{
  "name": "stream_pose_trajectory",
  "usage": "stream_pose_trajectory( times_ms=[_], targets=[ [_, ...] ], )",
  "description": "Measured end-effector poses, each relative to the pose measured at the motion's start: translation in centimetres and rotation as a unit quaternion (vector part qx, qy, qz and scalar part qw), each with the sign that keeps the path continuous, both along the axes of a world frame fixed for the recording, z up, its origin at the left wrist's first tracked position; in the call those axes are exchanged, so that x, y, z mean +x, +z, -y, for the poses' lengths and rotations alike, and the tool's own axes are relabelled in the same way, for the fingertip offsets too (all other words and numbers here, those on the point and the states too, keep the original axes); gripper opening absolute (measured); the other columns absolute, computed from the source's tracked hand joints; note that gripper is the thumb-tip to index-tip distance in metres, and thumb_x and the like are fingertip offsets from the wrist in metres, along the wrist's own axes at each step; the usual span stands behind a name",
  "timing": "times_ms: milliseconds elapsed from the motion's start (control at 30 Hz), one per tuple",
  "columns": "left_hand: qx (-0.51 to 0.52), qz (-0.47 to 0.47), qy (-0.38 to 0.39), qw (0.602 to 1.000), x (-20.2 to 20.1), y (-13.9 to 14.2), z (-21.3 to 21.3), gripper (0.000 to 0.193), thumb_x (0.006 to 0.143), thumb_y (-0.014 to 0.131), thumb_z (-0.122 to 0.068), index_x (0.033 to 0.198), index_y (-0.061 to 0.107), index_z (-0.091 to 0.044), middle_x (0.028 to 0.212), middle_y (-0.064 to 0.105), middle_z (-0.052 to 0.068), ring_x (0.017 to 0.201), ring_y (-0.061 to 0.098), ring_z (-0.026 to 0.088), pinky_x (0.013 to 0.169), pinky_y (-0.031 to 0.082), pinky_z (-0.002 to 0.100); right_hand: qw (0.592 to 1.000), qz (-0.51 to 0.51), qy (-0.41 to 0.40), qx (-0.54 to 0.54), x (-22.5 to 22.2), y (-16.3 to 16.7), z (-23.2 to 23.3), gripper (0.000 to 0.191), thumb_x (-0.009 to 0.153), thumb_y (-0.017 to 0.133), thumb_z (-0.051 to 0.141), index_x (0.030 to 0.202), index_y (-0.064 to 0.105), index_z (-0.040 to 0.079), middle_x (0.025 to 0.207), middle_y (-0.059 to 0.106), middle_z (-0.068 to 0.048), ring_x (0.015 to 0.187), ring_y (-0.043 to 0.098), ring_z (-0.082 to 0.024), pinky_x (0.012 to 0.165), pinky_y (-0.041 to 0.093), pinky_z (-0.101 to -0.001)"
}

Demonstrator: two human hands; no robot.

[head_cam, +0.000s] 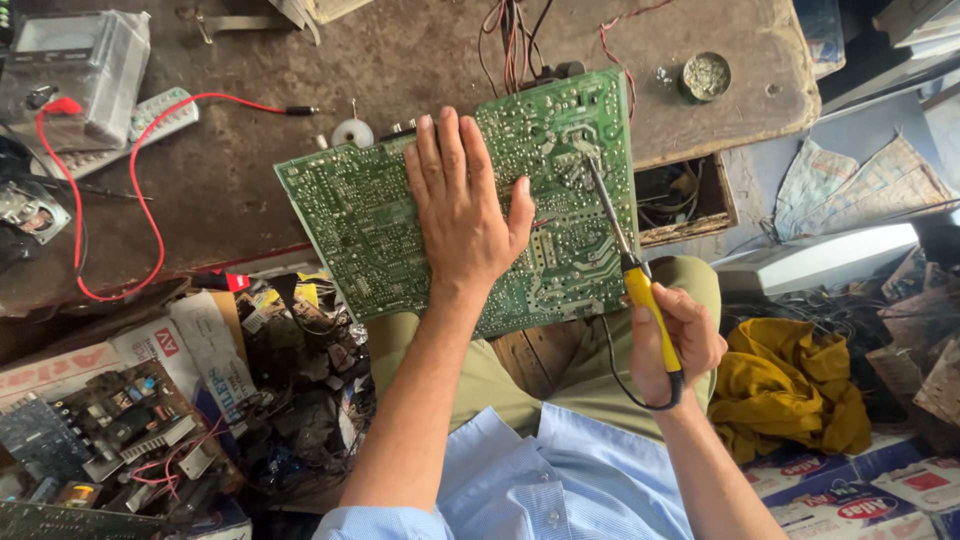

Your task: The person uses a soldering iron to apply heat and solder to joints on a green circuit board. The left hand stabilizes the board while the right hand moves the iron across multiple connection points.

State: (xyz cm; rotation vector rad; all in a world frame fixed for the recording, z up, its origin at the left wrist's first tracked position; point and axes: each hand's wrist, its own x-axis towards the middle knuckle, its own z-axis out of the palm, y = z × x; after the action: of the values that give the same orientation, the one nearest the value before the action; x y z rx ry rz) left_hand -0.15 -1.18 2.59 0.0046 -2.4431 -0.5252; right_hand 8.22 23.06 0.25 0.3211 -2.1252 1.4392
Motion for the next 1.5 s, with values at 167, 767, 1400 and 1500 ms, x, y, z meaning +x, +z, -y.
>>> stream_pose_trajectory(
  times_ms=[167, 767, 1400, 1500],
  targets=[
    [-0.006, 0.0, 0.0, 1.0, 0.0, 0.2, 0.0, 0.077, 0.104, 0.058, -0.04, 0.157, 0.031, 0.009, 0.163, 0.03, 0.03, 0.154, 0.025, 0.05, 0.13, 0.019, 0.062, 0.999, -0.036, 0.011, 0.01, 0.0, 0.4, 1.2, 0.017, 0.098, 0.069, -0.004, 0.113, 0.062, -0.008, 0.1, 0.072, -0.018, 0.087, 0.069, -0.019, 0.076, 0.056, -0.0242],
    [-0.001, -0.006, -0.004, 1.0, -0.2, 0.1, -0.1, 0.076, 0.106, 0.056, -0.041, 0.157, 0.03, 0.009, 0.164, 0.029, 0.029, 0.155, 0.024, 0.049, 0.13, 0.018, 0.061, 0.987, 0.028, 0.013, -0.161, 0.9, 0.9, 0.2, 0.014, 0.107, 0.064, 0.005, 0.117, 0.06, -0.004, 0.103, 0.071, -0.016, 0.08, 0.069, -0.014, 0.073, 0.057, -0.0251],
    [-0.006, 0.001, -0.001, 1.0, -0.1, 0.2, -0.3, 0.076, 0.106, 0.055, -0.041, 0.157, 0.031, 0.009, 0.163, 0.03, 0.029, 0.155, 0.024, 0.048, 0.13, 0.018, 0.061, 0.996, 0.08, -0.014, -0.04, 0.8, 2.5, 0.1, 0.019, 0.102, 0.069, -0.003, 0.12, 0.065, -0.008, 0.11, 0.072, -0.013, 0.092, 0.069, -0.012, 0.08, 0.055, -0.0226],
    [-0.006, 0.001, 0.0, 1.0, -0.1, 0.2, -0.3, 0.076, 0.106, 0.055, -0.041, 0.157, 0.031, 0.009, 0.163, 0.03, 0.029, 0.155, 0.024, 0.048, 0.13, 0.018, 0.061, 0.998, 0.066, 0.003, -0.021, 0.9, 3.4, 0.2, 0.019, 0.101, 0.068, -0.005, 0.119, 0.066, -0.009, 0.109, 0.071, -0.014, 0.093, 0.07, -0.012, 0.08, 0.055, -0.0219]
  ],
)
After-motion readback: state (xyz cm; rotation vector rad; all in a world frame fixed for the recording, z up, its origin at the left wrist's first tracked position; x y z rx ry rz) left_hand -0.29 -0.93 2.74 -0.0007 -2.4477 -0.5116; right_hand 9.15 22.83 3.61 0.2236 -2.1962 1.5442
